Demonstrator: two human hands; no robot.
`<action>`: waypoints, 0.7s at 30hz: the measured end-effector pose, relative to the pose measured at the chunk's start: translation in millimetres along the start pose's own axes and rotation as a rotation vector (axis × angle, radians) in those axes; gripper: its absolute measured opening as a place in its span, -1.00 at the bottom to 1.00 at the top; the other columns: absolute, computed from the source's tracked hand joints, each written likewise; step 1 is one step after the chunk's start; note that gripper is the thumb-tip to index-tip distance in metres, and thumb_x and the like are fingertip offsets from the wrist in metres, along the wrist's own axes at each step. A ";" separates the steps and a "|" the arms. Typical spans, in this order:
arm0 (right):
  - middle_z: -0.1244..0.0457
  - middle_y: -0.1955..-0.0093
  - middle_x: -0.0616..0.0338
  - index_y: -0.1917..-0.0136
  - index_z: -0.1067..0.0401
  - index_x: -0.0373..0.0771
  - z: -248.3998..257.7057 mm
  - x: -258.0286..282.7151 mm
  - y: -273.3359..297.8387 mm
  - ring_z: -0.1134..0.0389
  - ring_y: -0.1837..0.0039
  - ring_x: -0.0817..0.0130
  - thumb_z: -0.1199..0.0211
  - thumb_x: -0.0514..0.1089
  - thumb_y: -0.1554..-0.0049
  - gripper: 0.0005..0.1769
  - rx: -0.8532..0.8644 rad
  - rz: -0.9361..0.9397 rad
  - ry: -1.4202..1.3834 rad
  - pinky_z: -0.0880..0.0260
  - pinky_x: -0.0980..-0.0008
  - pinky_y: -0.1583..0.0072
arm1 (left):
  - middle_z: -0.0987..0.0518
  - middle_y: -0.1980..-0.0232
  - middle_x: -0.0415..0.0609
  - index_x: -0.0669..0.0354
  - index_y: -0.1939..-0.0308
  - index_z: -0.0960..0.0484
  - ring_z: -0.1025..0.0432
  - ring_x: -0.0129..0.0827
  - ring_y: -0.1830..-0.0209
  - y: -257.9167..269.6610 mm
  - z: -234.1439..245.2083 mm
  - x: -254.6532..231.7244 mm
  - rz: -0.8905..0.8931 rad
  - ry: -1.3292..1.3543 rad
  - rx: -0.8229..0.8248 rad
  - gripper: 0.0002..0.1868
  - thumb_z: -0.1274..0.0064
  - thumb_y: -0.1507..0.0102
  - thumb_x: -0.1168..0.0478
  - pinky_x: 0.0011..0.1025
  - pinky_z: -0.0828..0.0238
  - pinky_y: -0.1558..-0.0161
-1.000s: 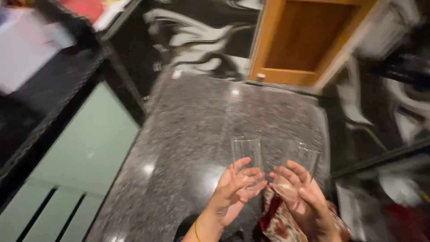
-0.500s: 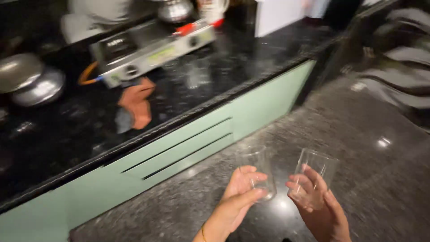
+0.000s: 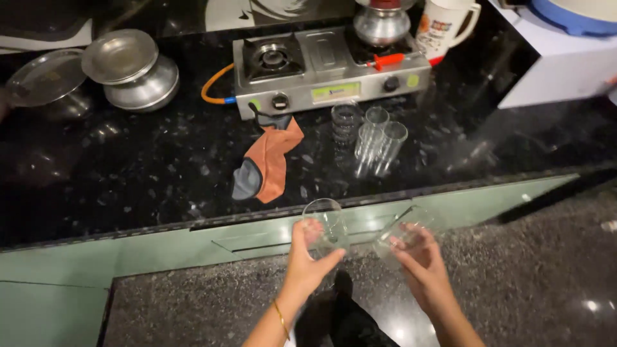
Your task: Organizing and putting away cups and glasses into a display cabinet.
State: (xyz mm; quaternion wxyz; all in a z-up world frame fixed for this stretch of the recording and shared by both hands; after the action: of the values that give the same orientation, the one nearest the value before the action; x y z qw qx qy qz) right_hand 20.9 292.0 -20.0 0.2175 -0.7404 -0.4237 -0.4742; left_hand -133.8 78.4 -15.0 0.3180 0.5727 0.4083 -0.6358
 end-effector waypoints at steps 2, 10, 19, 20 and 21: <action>-0.12 -0.46 0.09 -0.42 -0.18 -0.12 20.2 -34.7 -52.5 -0.23 -0.40 0.17 -0.34 -0.33 0.02 -0.24 -0.038 -0.022 0.058 -0.25 0.05 -0.36 | -0.50 -0.19 0.05 0.18 -0.25 -0.29 -0.38 -0.20 -0.25 -33.3 3.3 7.2 -0.025 -0.120 -0.061 -0.14 -0.48 0.03 0.26 -0.21 -0.25 -0.32; -0.27 -0.32 0.08 -0.42 -0.24 -0.21 -0.2 -53.8 -198.5 -0.28 -0.32 0.35 -0.58 -0.32 0.15 -0.08 -0.111 0.228 0.811 -0.25 0.33 -0.26 | -0.59 -0.15 0.03 0.15 -0.24 -0.40 -0.47 -0.22 -0.21 -144.7 0.4 84.3 0.063 -0.304 -0.206 -0.14 -0.48 0.10 0.31 -0.29 -0.34 -0.25; -0.29 -0.28 -0.06 -0.43 -0.26 -0.30 -19.9 -65.1 -240.8 -0.40 -0.26 0.14 -0.56 -0.19 0.13 -0.10 -0.174 0.224 0.918 -0.38 0.28 -0.26 | -0.63 -0.15 0.04 0.14 -0.26 -0.39 -0.52 -0.23 -0.22 -188.0 1.9 122.9 0.093 -0.304 -0.228 -0.13 -0.46 0.10 0.39 -0.32 -0.39 -0.23; -0.28 -0.29 -0.10 -0.40 -0.26 -0.33 -24.8 -63.9 -241.6 -0.35 -0.30 0.06 -0.58 -0.18 0.14 -0.10 -0.160 0.281 0.976 -0.35 0.23 -0.28 | -0.64 -0.15 0.04 0.14 -0.27 -0.39 -0.53 -0.22 -0.22 -191.4 1.6 124.4 0.101 -0.293 -0.212 -0.14 -0.45 0.08 0.37 -0.32 -0.40 -0.22; -0.26 -0.30 -0.15 -0.38 -0.26 -0.36 -30.3 -63.1 -241.6 -0.30 -0.34 -0.01 -0.59 -0.18 0.14 -0.11 -0.145 0.338 1.034 -0.31 0.18 -0.30 | -0.64 -0.15 0.03 0.13 -0.28 -0.38 -0.54 -0.22 -0.21 -194.3 1.8 125.5 0.109 -0.283 -0.196 -0.14 -0.44 0.07 0.36 -0.31 -0.41 -0.21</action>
State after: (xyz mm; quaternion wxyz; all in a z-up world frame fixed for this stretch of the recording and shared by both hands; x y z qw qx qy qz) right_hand -208.3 375.4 -81.5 0.4188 -0.4817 -0.1030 -0.7629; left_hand -321.8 175.0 -108.8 0.4607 0.4650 0.3880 -0.6488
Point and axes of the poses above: each hand's wrist, its own y-axis away from the middle knuckle, its own z-axis out of the back of the hand, x = y × z, the point moved 10 cm from there along -y, towards the middle knuckle
